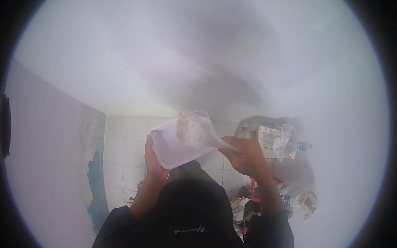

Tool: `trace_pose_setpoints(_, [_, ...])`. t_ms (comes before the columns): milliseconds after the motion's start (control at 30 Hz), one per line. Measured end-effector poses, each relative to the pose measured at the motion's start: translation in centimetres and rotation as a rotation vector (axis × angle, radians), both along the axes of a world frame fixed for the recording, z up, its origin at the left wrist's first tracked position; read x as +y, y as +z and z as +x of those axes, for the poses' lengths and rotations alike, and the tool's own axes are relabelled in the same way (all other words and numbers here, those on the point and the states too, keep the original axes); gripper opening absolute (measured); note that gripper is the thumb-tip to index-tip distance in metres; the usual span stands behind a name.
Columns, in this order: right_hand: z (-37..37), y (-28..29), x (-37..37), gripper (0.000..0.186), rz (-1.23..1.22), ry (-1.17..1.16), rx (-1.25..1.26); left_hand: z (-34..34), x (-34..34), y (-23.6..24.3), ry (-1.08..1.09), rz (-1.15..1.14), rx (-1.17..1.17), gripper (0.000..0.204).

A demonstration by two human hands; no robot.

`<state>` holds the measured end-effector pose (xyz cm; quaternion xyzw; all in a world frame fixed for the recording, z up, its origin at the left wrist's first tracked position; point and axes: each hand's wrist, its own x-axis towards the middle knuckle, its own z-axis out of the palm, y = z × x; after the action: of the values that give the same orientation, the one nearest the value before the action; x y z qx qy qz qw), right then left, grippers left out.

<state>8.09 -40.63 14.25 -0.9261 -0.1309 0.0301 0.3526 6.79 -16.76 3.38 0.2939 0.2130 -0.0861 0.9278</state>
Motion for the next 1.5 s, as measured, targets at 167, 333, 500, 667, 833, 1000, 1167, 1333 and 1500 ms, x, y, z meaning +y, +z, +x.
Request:
trace_pose_setpoints(167, [-1.0,-1.6,-0.5,0.021,0.123,-0.125,0.072,0.5,-0.2,0.2,0.018,0.029,0.015,0.057])
trace_pose_setpoints(333, [-1.9,-3.3,-0.6,0.019,0.214,-0.223,0.092,1.0,0.0,0.0,0.01,0.002,-0.003,0.057])
trace_pose_setpoints(500, [-2.4,-4.4,-0.9,0.019,0.277,-0.263,0.147,1.4,-0.3,-0.4,-0.006,0.063,-0.037,0.056])
trace_pose_setpoints(667, [-3.1,-7.7,-0.7,0.018,0.581,-0.311,0.152,1.6,-0.7,-0.2,0.021,0.062,0.007,0.054])
trace_pose_setpoints(833, [-3.7,-10.0,-0.2,0.018,0.912,-0.459,0.302,1.5,0.7,-0.7,0.057,0.065,-0.039,0.056])
trace_pose_setpoints(1000, [-3.2,-12.1,0.7,0.021,1.158,-0.57,0.278,0.8,2.9,-0.7,0.064,0.129,-0.042,0.057])
trace_pose_setpoints(1167, [-1.4,-15.4,0.0,0.023,1.164,-0.72,0.249,-0.5,4.1,-1.5,0.088,0.171,-0.016,0.057])
trace_pose_setpoints(1333, [2.0,-22.4,-2.9,0.018,1.112,-0.791,0.179,-2.2,3.0,-1.7,0.09,0.177,-0.002,0.057])
trace_pose_setpoints(1500, [6.0,-30.4,-6.1,0.026,0.915,-0.857,0.019,-3.9,0.0,-2.0,0.135,0.148,0.058,0.058])
